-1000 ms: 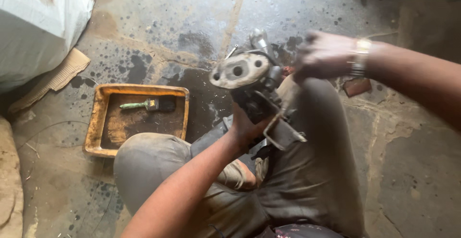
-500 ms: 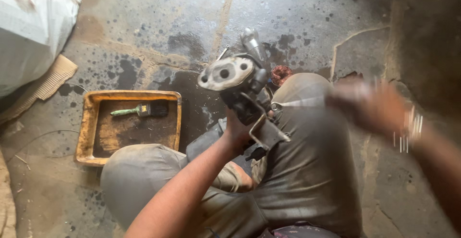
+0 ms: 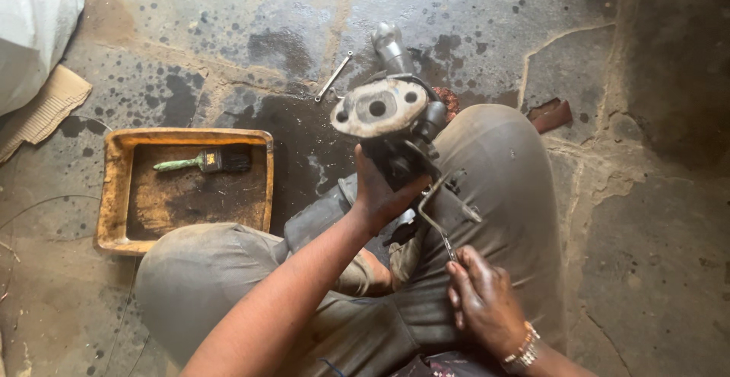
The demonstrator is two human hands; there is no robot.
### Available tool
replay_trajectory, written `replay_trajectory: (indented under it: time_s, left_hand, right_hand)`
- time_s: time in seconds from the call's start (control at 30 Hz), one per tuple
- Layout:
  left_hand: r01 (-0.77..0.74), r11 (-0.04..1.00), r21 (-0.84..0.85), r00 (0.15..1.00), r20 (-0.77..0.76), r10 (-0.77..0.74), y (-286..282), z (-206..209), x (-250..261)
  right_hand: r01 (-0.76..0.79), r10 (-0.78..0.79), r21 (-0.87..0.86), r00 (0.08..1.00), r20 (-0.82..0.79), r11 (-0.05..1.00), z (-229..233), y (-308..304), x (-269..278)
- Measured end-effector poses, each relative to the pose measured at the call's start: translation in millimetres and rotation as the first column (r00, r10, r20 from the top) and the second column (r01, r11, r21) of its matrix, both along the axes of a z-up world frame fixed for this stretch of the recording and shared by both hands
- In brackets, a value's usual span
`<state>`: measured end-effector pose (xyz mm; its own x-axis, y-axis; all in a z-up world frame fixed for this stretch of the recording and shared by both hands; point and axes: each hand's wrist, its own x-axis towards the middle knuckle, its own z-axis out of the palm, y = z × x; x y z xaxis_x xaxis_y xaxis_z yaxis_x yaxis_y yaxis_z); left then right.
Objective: The person sits on the floor and scrubs a cylindrical mechanical part with a wire brush and a steel wool pad. They rotate the part to clean different sides and rinse it with water from a plastic bottle.
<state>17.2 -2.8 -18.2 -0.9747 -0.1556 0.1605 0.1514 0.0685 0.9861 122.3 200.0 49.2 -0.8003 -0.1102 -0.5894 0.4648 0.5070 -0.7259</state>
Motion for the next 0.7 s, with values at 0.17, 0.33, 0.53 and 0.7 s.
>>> replay_trajectory:
  time_s: [0.17, 0.33, 0.53, 0.7]
  left_hand:
    - [0.040, 0.730, 0.683, 0.991, 0.069, -0.118, 3, -19, -1]
    - [0.089, 0.946, 0.312, 0.974, -0.226, -0.017, -7, -33, 1]
    - [0.091, 0.972, 0.217, 0.994, -0.080, -0.076, -25, -41, -4]
    - [-0.194, 0.817, -0.543, 0.882, -0.461, -0.097, -18, -11, 10]
  right_hand:
    - [0.120, -0.107, -0.171, 0.990, 0.087, 0.978, -5, -19, 3]
    - [0.265, -0.179, -0.300, 0.942, 0.284, 0.916, -41, -38, 12]
    - [-0.383, 0.552, 0.444, 0.238, -0.799, 0.810, -83, 22, -18]
    - [-0.780, 0.817, 0.254, 0.570, -0.092, 0.573, 11, 96, -172]
